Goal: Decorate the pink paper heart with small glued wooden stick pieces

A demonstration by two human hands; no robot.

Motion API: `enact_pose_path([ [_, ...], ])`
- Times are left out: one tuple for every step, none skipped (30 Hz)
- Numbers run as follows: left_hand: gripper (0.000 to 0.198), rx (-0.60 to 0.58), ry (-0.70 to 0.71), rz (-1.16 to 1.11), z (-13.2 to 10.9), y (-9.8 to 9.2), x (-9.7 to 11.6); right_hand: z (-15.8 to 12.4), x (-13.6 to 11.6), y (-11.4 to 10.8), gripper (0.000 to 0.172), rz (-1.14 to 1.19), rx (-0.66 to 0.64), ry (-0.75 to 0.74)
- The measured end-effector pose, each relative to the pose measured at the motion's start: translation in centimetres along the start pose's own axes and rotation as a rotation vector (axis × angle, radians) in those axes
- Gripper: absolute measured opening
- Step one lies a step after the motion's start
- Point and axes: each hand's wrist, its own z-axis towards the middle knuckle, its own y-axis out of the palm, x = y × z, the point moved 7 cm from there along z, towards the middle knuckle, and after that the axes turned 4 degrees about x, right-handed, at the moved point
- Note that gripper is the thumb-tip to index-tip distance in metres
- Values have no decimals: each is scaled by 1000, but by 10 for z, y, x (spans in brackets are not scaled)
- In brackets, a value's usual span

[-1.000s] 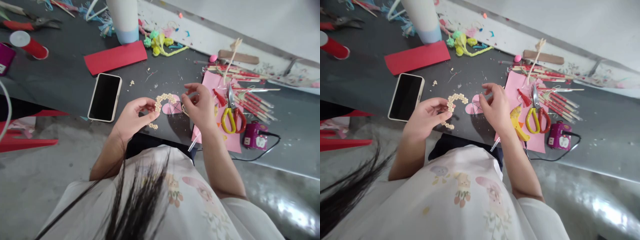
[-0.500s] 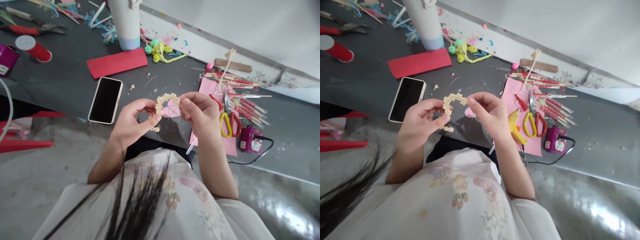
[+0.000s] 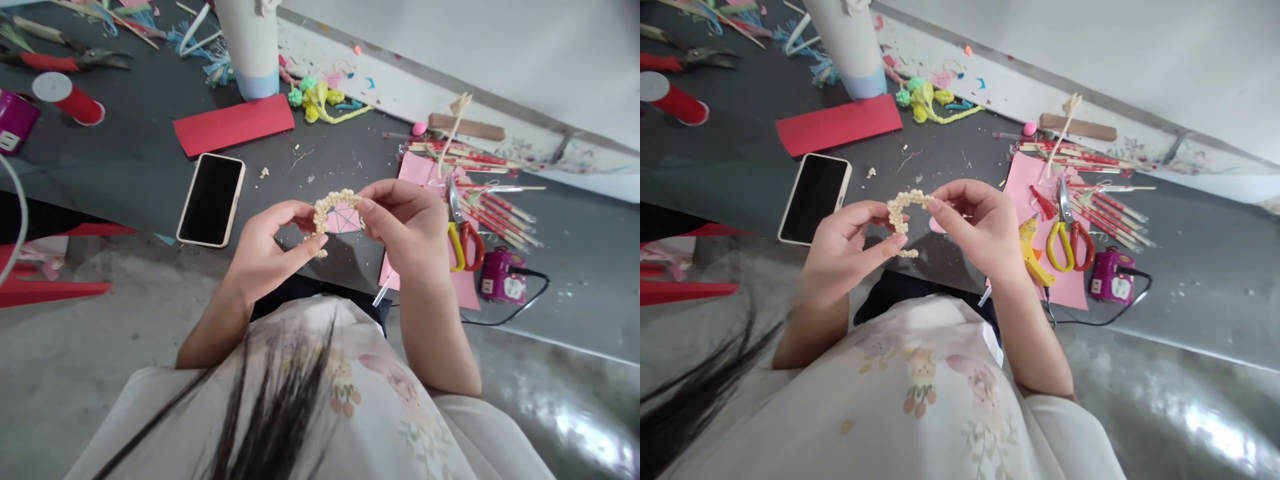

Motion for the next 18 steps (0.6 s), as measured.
enact_pose_path([
  [21,-12,1,9,0,1,0,-1,-2,-1,23,-15,3,-8],
  [21,-24,5,18,-1,2,0,-1,-4,-1,22,-30,3,-16],
  [22,-38,11,27,-1,3,0,-2,-6,-1,20,-45,3,-23],
  [23,-45,21,38,-2,4,0,-3,-9,-2,18,-60,2,-30],
  [24,-42,33,49,-2,3,1,-4,-12,-1,17,-78,-3,-37],
  [24,-31,47,63,-2,3,2,-5,-14,-1,16,-96,-9,-44],
  [23,-15,62,77,-2,2,4,-6,-17,0,15,-116,-19,-49],
  [21,7,82,85,-2,1,7,-7,-19,1,15,-134,-32,-51],
  [20,29,102,87,-2,0,9,-8,-21,2,14,-149,-46,-53],
  [18,48,123,84,-2,0,12,-9,-23,3,13,-158,-60,-54],
  [16,63,144,78,-2,0,15,-10,-24,4,11,-160,-73,-54],
  [14,78,166,67,-2,-1,17,-11,-26,6,10,-156,-82,-58],
  [13,94,184,57,-2,-1,19,-11,-28,6,9,-150,-87,-62],
  [13,109,198,47,-2,-2,20,-12,-29,7,8,-144,-89,-67],
  [13,124,213,36,-2,-2,20,-12,-31,8,8,-143,-90,-69],
  [12,138,224,26,-2,-3,21,-13,-32,8,9,-146,-86,-71],
  [12,148,232,16,-3,-3,21,-13,-32,8,10,-152,-81,-73],
  [10,154,237,7,-3,-4,21,-13,-33,8,10,-159,-76,-75],
])
